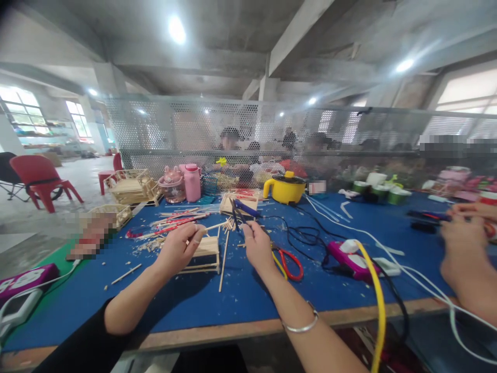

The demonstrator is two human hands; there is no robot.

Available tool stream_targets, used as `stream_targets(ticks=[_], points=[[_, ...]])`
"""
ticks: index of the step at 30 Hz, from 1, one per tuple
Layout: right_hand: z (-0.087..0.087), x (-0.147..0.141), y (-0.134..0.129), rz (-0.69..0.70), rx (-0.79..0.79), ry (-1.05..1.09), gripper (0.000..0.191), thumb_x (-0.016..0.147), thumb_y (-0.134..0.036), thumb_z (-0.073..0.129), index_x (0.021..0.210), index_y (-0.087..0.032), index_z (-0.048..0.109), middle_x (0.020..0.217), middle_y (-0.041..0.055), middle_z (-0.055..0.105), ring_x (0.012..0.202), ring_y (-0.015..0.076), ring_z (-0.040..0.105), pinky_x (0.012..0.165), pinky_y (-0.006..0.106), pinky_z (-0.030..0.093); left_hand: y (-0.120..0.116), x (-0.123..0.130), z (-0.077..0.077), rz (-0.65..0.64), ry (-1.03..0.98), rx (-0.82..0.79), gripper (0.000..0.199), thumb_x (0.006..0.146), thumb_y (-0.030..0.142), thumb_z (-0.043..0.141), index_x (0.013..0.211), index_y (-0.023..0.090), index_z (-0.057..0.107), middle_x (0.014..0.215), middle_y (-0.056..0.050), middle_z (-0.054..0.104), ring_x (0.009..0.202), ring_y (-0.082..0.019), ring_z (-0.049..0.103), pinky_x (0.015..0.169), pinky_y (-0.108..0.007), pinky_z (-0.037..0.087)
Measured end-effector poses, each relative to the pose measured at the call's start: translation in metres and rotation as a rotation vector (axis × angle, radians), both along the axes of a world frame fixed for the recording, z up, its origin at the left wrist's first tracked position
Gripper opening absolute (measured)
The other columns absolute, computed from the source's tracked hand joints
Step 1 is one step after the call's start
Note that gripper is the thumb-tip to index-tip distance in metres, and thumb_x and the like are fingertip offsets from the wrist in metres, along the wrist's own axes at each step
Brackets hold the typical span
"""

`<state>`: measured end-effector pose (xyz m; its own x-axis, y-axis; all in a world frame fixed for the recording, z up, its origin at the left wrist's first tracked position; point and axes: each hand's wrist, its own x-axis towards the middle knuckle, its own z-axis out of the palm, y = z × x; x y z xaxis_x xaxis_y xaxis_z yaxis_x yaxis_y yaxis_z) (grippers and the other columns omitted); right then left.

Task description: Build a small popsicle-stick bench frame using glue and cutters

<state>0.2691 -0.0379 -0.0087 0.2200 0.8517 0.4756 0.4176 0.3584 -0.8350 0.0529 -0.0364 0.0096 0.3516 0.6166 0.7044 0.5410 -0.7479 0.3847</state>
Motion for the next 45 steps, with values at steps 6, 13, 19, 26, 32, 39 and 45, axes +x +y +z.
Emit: stream_targets(ticks=[6, 13, 19, 26, 32, 39, 45], points=[[0.040, -0.018, -0.008, 0.624, -0.282, 0.579, 0.035, 0.075, -0.054, 0.061, 0.080, -0.021, 0.049, 0.047, -0.0122, 0.026, 0.038, 0.0042, 0.014, 0.037, 0.016, 0.013, -0.004, -0.004, 0.011, -0.077, -0.036, -0.043, 0.028, 0.092, 0.030, 0.038, 0.080, 0.018, 0.061, 0.129, -0.011, 0.046, 0.123, -0.023, 0.041, 0.102, -0.037, 0.034], [0.055, -0.039, 0.006, 0.889, -0.340, 0.642, 0.021, 0.061, -0.018, 0.069, 0.077, -0.020, 0.054, 0.069, -0.0029, 0.056, 0.054, 0.0061, 0.047, 0.040, 0.013, 0.031, -0.012, -0.013, 0.029, -0.140, -0.102, -0.171, 0.029, 0.093, 0.030, 0.037, 0.074, 0.018, 0.055, 0.086, -0.005, 0.054, 0.086, -0.016, 0.051, 0.080, -0.028, 0.042], [0.047, -0.036, -0.005, 1.180, -0.316, 0.531, 0.065, 0.047, -0.009, 0.053, 0.109, -0.028, 0.059, 0.124, 0.0018, 0.058, 0.115, 0.0212, 0.051, 0.094, 0.038, 0.042, -0.019, -0.006, 0.027, -0.284, -0.030, -0.236, 0.033, 0.094, 0.032, 0.034, 0.066, 0.019, 0.048, 0.072, 0.000, 0.047, 0.082, -0.014, 0.047, 0.089, -0.029, 0.038], [0.043, -0.046, -0.014, 1.006, -0.158, 0.237, 0.064, 0.052, -0.007, 0.053, 0.113, -0.025, 0.060, 0.122, 0.0002, 0.060, 0.120, 0.0219, 0.047, 0.103, 0.038, 0.035, -0.029, 0.011, 0.024, -0.345, -0.058, -0.273, 0.033, 0.093, 0.032, 0.036, 0.065, 0.018, 0.045, 0.084, -0.002, 0.049, 0.081, -0.013, 0.046, 0.080, -0.025, 0.040], [0.047, -0.038, -0.008, 0.965, -0.053, 0.410, 0.041, 0.052, -0.010, 0.051, 0.087, -0.024, 0.065, 0.119, 0.0023, 0.060, 0.116, 0.0260, 0.051, 0.095, 0.040, 0.044, -0.024, 0.002, 0.026, -0.245, -0.246, -0.305, 0.031, 0.092, 0.038, 0.037, 0.077, 0.018, 0.056, 0.086, -0.004, 0.055, 0.083, -0.015, 0.051, 0.075, -0.025, 0.042], [0.031, -0.020, 0.003, 0.441, 0.044, -0.342, 0.077, 0.057, -0.003, 0.044, 0.132, -0.021, 0.044, 0.131, 0.0085, 0.051, 0.127, 0.0238, 0.040, 0.111, 0.047, 0.023, -0.007, -0.008, 0.022, 0.039, -0.339, -0.305, 0.031, 0.091, 0.041, 0.037, 0.074, 0.019, 0.051, 0.064, 0.004, 0.047, 0.062, -0.011, 0.042, 0.060, -0.022, 0.034], [0.023, -0.032, -0.002, 0.419, -0.011, -0.654, 0.076, 0.064, -0.004, 0.045, 0.138, -0.019, 0.038, 0.133, 0.0125, 0.047, 0.127, 0.0253, 0.040, 0.107, 0.047, 0.030, -0.008, -0.004, 0.018, 0.063, -0.329, -0.320, 0.030, 0.090, 0.038, 0.038, 0.069, 0.018, 0.047, 0.059, 0.005, 0.041, 0.058, -0.010, 0.037, 0.056, -0.022, 0.030]])
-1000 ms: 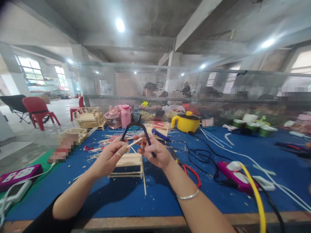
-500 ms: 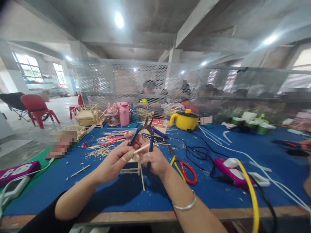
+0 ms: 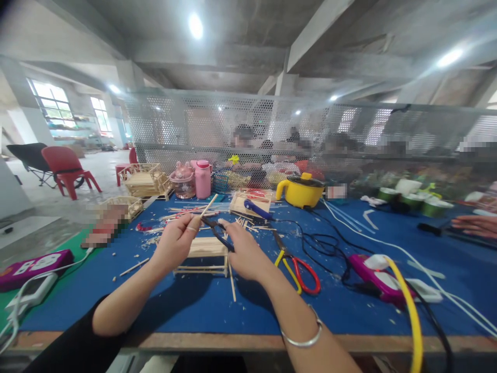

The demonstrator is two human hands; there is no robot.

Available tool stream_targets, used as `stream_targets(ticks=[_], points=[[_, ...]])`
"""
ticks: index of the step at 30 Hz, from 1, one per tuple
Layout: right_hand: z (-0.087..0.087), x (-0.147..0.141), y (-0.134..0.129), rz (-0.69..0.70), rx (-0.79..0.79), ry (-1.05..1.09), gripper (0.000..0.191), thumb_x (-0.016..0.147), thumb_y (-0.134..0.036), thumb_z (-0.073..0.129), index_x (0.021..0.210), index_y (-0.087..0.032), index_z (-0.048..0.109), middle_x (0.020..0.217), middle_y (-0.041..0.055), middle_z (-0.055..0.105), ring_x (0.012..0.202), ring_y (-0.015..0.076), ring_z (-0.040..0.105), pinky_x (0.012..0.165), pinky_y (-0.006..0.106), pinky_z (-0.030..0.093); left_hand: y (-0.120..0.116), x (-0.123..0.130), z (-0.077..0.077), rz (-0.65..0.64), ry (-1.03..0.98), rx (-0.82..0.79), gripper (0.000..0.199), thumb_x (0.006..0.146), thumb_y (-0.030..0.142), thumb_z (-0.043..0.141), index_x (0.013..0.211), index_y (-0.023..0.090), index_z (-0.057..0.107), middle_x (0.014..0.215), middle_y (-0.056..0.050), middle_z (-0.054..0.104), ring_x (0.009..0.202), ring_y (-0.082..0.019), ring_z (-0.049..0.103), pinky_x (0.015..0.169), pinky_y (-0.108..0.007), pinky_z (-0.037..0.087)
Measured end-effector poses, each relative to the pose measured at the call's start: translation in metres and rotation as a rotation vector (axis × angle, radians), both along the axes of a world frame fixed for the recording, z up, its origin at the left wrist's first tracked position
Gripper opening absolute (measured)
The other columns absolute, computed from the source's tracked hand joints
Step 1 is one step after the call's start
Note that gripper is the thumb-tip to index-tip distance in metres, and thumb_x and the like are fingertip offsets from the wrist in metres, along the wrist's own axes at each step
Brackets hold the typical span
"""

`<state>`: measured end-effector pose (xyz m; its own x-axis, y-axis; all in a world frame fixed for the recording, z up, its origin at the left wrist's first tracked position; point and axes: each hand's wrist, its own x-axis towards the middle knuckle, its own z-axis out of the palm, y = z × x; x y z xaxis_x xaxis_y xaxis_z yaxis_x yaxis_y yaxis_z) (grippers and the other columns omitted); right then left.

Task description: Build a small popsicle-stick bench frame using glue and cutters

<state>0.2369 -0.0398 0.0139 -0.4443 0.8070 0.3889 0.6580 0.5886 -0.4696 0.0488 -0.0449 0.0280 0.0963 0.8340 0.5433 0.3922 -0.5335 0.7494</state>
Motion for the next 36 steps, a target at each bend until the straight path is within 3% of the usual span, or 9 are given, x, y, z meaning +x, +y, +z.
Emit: stream_targets(ticks=[17, 23, 26, 30, 36], points=[[0.002, 0.000, -0.002, 0.024, -0.016, 0.082, 0.055, 0.070, -0.009, 0.048, 0.122, -0.022, 0.053, 0.099, 0.0064, 0.059, 0.104, 0.0239, 0.053, 0.096, 0.042, 0.038, 0.000, 0.001, -0.001, -0.023, 0.013, -0.049, 0.036, 0.087, 0.039, 0.039, 0.057, 0.019, 0.043, 0.052, 0.003, 0.044, 0.052, -0.010, 0.039, 0.051, -0.023, 0.028], [0.004, 0.001, -0.002, 0.014, -0.002, 0.099, 0.054, 0.066, -0.004, 0.046, 0.116, -0.022, 0.054, 0.097, 0.0045, 0.061, 0.100, 0.0219, 0.054, 0.092, 0.038, 0.040, -0.002, -0.002, 0.001, -0.152, -0.021, -0.143, 0.033, 0.087, 0.038, 0.034, 0.068, 0.018, 0.053, 0.059, 0.002, 0.051, 0.054, -0.011, 0.041, 0.051, -0.023, 0.030], [0.005, 0.000, -0.004, 0.015, 0.002, 0.098, 0.053, 0.063, -0.004, 0.047, 0.113, -0.022, 0.054, 0.102, 0.0051, 0.061, 0.099, 0.0217, 0.054, 0.091, 0.038, 0.041, -0.004, -0.001, 0.001, -0.097, 0.133, -0.100, 0.040, 0.085, 0.050, 0.040, 0.066, 0.018, 0.051, 0.056, 0.004, 0.045, 0.054, -0.011, 0.039, 0.052, -0.023, 0.026], [0.001, -0.005, -0.004, -0.001, 0.036, 0.078, 0.051, 0.062, -0.004, 0.049, 0.110, -0.020, 0.054, 0.106, 0.0075, 0.061, 0.103, 0.0229, 0.054, 0.092, 0.039, 0.041, -0.001, 0.000, -0.003, 0.033, 0.234, -0.080, 0.051, 0.087, 0.058, 0.032, 0.057, 0.018, 0.046, 0.051, 0.003, 0.040, 0.051, -0.011, 0.035, 0.051, -0.024, 0.022], [-0.021, -0.015, 0.000, -0.204, 0.176, 0.027, 0.059, 0.065, -0.002, 0.048, 0.122, -0.017, 0.050, 0.121, 0.0128, 0.056, 0.115, 0.0250, 0.050, 0.100, 0.042, 0.038, -0.002, -0.002, 0.000, 0.144, 0.356, -0.045, 0.052, 0.088, 0.056, 0.030, 0.053, 0.020, 0.043, 0.049, 0.002, 0.038, 0.049, -0.012, 0.034, 0.051, -0.026, 0.018]])
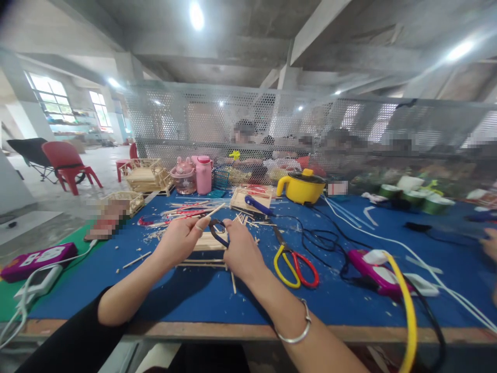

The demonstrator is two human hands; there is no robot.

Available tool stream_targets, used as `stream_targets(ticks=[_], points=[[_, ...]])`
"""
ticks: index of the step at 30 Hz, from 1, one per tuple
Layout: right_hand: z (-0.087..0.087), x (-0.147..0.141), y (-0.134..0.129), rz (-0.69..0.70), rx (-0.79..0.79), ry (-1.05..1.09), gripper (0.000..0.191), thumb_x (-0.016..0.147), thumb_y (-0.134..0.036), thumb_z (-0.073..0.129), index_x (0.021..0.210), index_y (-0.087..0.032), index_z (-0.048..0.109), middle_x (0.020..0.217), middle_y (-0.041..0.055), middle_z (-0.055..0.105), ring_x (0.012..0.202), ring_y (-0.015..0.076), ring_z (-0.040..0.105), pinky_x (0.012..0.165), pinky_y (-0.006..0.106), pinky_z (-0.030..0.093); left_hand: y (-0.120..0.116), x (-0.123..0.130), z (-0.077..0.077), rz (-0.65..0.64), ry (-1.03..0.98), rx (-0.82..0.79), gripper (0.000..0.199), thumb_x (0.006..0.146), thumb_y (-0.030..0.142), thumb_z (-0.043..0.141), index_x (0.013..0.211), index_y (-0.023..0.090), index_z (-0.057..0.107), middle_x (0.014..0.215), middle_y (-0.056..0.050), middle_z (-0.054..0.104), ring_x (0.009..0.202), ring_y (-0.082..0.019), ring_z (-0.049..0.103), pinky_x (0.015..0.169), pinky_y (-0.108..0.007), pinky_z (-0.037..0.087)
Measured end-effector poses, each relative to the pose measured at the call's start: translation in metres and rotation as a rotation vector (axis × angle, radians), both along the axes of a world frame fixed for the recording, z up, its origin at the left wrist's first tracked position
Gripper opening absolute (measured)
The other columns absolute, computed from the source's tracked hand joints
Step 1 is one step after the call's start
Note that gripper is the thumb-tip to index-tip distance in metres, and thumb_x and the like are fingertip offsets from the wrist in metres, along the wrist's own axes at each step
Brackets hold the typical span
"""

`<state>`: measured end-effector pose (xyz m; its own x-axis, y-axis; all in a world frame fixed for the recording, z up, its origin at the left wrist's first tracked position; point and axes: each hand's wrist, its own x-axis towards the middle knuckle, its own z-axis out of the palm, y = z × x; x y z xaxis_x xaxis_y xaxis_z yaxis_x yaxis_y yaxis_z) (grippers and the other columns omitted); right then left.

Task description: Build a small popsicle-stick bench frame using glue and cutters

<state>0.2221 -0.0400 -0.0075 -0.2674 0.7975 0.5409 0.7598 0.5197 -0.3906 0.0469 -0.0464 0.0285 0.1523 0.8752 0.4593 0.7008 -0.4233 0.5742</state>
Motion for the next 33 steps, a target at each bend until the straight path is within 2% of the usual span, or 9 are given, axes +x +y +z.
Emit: stream_targets(ticks=[5, 14, 16, 19, 22, 24, 26, 29, 33], points=[[-0.007, -0.008, -0.003, -0.108, 0.065, -0.081, 0.064, 0.065, 0.001, 0.043, 0.127, -0.017, 0.048, 0.118, 0.0120, 0.058, 0.115, 0.0255, 0.049, 0.098, 0.040, 0.039, -0.002, 0.000, 0.003, 0.026, -0.017, -0.048, 0.052, 0.088, 0.054, 0.031, 0.053, 0.019, 0.047, 0.049, 0.001, 0.045, 0.050, -0.013, 0.040, 0.051, -0.025, 0.022], [0.015, -0.007, -0.008, -0.345, 0.238, -0.333, 0.050, 0.071, -0.008, 0.050, 0.121, -0.010, 0.051, 0.100, 0.0178, 0.057, 0.093, 0.0318, 0.049, 0.080, 0.044, 0.038, 0.006, 0.001, 0.004, -0.013, -0.064, -0.137, 0.051, 0.089, 0.048, 0.030, 0.061, 0.018, 0.060, 0.052, -0.001, 0.054, 0.054, -0.016, 0.049, 0.053, -0.025, 0.027], [0.014, -0.004, -0.004, -0.272, 0.188, -0.247, 0.052, 0.070, -0.009, 0.052, 0.121, -0.010, 0.050, 0.106, 0.0176, 0.057, 0.098, 0.0312, 0.049, 0.084, 0.044, 0.038, 0.007, 0.002, 0.003, -0.053, -0.037, -0.093, 0.049, 0.089, 0.050, 0.032, 0.066, 0.018, 0.061, 0.052, 0.000, 0.052, 0.053, -0.015, 0.047, 0.052, -0.025, 0.026], [0.014, 0.002, 0.002, -0.036, 0.003, -0.030, 0.053, 0.065, -0.007, 0.050, 0.118, -0.015, 0.050, 0.110, 0.0123, 0.058, 0.100, 0.0256, 0.051, 0.086, 0.038, 0.040, 0.006, 0.001, 0.000, -0.081, 0.033, 0.040, 0.040, 0.085, 0.052, 0.043, 0.076, 0.017, 0.062, 0.055, 0.002, 0.051, 0.052, -0.014, 0.045, 0.052, -0.024, 0.025], [0.021, 0.018, 0.008, 0.210, -0.206, 0.197, 0.053, 0.059, -0.004, 0.044, 0.108, -0.020, 0.054, 0.091, 0.0029, 0.061, 0.082, 0.0181, 0.055, 0.076, 0.030, 0.044, 0.005, -0.005, -0.001, -0.080, 0.062, 0.143, 0.035, 0.083, 0.051, 0.050, 0.083, 0.018, 0.062, 0.054, 0.003, 0.048, 0.052, -0.012, 0.043, 0.053, -0.024, 0.027], [0.027, 0.035, 0.013, 0.272, -0.313, 0.304, 0.052, 0.057, -0.005, 0.042, 0.106, -0.019, 0.054, 0.079, -0.0005, 0.058, 0.070, 0.0152, 0.054, 0.066, 0.026, 0.044, 0.005, -0.010, -0.001, -0.071, 0.044, 0.175, 0.035, 0.085, 0.050, 0.048, 0.084, 0.018, 0.062, 0.052, 0.005, 0.045, 0.050, -0.012, 0.042, 0.053, -0.024, 0.028], [0.031, 0.052, 0.019, 0.171, -0.389, 0.231, 0.053, 0.057, -0.007, 0.043, 0.108, -0.018, 0.054, 0.080, 0.0000, 0.060, 0.068, 0.0149, 0.056, 0.063, 0.024, 0.043, 0.007, -0.014, 0.001, -0.061, 0.021, 0.206, 0.034, 0.089, 0.045, 0.041, 0.081, 0.018, 0.060, 0.055, 0.004, 0.047, 0.053, -0.012, 0.045, 0.055, -0.024, 0.032], [0.026, 0.069, 0.028, -0.152, -0.492, -0.184, 0.043, 0.062, -0.010, 0.050, 0.103, -0.019, 0.061, 0.094, 0.0053, 0.067, 0.085, 0.0201, 0.061, 0.071, 0.026, 0.044, 0.011, -0.016, -0.001, -0.077, 0.027, 0.283, 0.032, 0.093, 0.028, 0.031, 0.082, 0.017, 0.058, 0.072, -0.002, 0.056, 0.071, -0.015, 0.053, 0.067, -0.026, 0.040], [0.012, 0.071, 0.034, -0.346, -0.533, -0.381, 0.039, 0.064, -0.027, 0.064, 0.101, -0.015, 0.065, 0.105, 0.0172, 0.066, 0.097, 0.0331, 0.060, 0.077, 0.037, 0.044, 0.016, -0.009, -0.011, -0.145, 0.099, 0.305, 0.032, 0.089, 0.015, 0.034, 0.112, 0.015, 0.057, 0.093, -0.007, 0.058, 0.086, -0.016, 0.055, 0.080, -0.028, 0.045]])
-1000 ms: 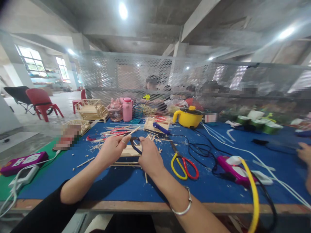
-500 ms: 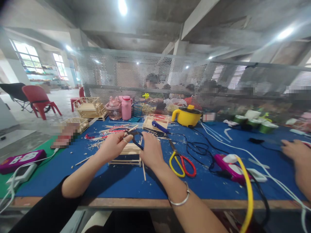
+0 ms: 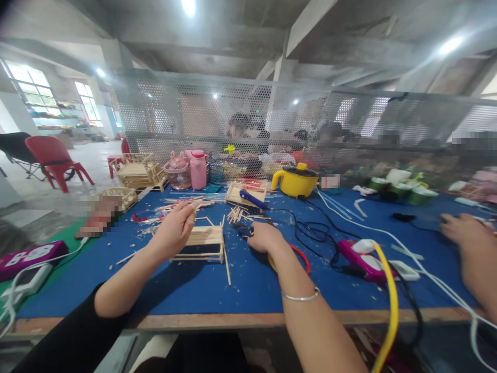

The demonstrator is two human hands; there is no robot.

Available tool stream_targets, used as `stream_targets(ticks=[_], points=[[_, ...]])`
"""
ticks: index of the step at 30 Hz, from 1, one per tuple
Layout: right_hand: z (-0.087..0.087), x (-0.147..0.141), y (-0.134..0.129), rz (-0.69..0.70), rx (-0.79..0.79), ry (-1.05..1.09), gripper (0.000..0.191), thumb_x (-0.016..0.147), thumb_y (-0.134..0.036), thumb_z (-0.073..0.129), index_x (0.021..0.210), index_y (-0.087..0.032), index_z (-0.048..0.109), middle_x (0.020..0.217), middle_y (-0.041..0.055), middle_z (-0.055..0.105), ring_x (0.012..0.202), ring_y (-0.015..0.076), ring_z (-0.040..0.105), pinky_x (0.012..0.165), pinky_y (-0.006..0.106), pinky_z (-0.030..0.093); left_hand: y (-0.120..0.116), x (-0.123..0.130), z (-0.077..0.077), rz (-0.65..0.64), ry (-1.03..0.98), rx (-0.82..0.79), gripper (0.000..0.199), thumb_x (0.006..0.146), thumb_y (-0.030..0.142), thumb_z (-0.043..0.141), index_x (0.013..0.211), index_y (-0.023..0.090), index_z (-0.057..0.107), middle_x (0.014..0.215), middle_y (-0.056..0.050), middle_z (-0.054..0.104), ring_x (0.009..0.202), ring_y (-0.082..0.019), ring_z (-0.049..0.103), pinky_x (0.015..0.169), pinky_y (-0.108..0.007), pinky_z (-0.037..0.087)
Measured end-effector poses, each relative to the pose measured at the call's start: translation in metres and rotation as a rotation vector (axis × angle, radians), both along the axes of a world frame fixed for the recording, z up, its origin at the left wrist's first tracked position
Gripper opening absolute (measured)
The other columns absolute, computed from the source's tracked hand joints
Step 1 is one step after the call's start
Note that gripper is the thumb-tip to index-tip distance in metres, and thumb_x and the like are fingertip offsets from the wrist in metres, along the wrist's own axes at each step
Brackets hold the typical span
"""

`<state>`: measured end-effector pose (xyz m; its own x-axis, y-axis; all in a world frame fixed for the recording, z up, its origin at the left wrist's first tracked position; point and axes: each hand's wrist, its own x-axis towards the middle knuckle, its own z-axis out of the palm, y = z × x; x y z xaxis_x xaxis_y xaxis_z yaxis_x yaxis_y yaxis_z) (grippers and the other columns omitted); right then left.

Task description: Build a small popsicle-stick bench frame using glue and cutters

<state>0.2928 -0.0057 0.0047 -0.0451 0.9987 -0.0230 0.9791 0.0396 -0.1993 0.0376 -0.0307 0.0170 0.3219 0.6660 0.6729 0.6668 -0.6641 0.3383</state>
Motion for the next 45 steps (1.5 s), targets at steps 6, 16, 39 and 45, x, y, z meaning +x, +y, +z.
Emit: stream_targets(ticks=[6, 16, 39, 45], points=[[0.011, -0.021, -0.012, 0.060, 0.279, 0.088, 0.054, 0.072, -0.061, 0.057, 0.105, -0.018, 0.063, 0.107, 0.0129, 0.064, 0.094, 0.0290, 0.058, 0.078, 0.038, 0.042, -0.004, 0.012, -0.012, 0.006, 0.115, -0.131, 0.044, 0.089, 0.019, 0.043, 0.133, 0.024, 0.042, 0.088, -0.002, 0.065, 0.083, -0.017, 0.059, 0.077, -0.029, 0.047], [0.011, -0.051, -0.026, 0.557, 0.339, 0.529, 0.028, 0.087, -0.036, 0.047, 0.069, -0.017, 0.058, 0.064, -0.0015, 0.055, 0.064, 0.0127, 0.048, 0.062, 0.023, 0.038, -0.005, 0.013, -0.014, 0.023, 0.251, 0.050, 0.048, 0.089, 0.022, 0.048, 0.136, 0.021, 0.040, 0.083, -0.005, 0.068, 0.079, -0.018, 0.063, 0.071, -0.029, 0.050], [-0.016, -0.047, -0.046, 0.491, 0.421, 0.469, 0.016, 0.082, -0.026, 0.058, 0.071, -0.021, 0.068, 0.074, 0.0016, 0.071, 0.071, 0.0162, 0.063, 0.071, 0.027, 0.044, -0.067, -0.031, -0.065, 0.396, -0.346, -0.339, 0.029, 0.086, 0.034, 0.050, 0.104, 0.018, 0.067, 0.104, -0.008, 0.069, 0.098, -0.021, 0.064, 0.086, -0.032, 0.050], [-0.018, -0.049, -0.046, 0.479, 0.377, 0.443, 0.017, 0.082, -0.028, 0.058, 0.070, -0.021, 0.068, 0.075, 0.0024, 0.071, 0.072, 0.0175, 0.063, 0.074, 0.030, 0.043, -0.067, -0.029, -0.065, 0.434, -0.328, -0.374, 0.027, 0.086, 0.032, 0.052, 0.102, 0.017, 0.068, 0.106, -0.008, 0.071, 0.102, -0.022, 0.064, 0.089, -0.033, 0.050]])
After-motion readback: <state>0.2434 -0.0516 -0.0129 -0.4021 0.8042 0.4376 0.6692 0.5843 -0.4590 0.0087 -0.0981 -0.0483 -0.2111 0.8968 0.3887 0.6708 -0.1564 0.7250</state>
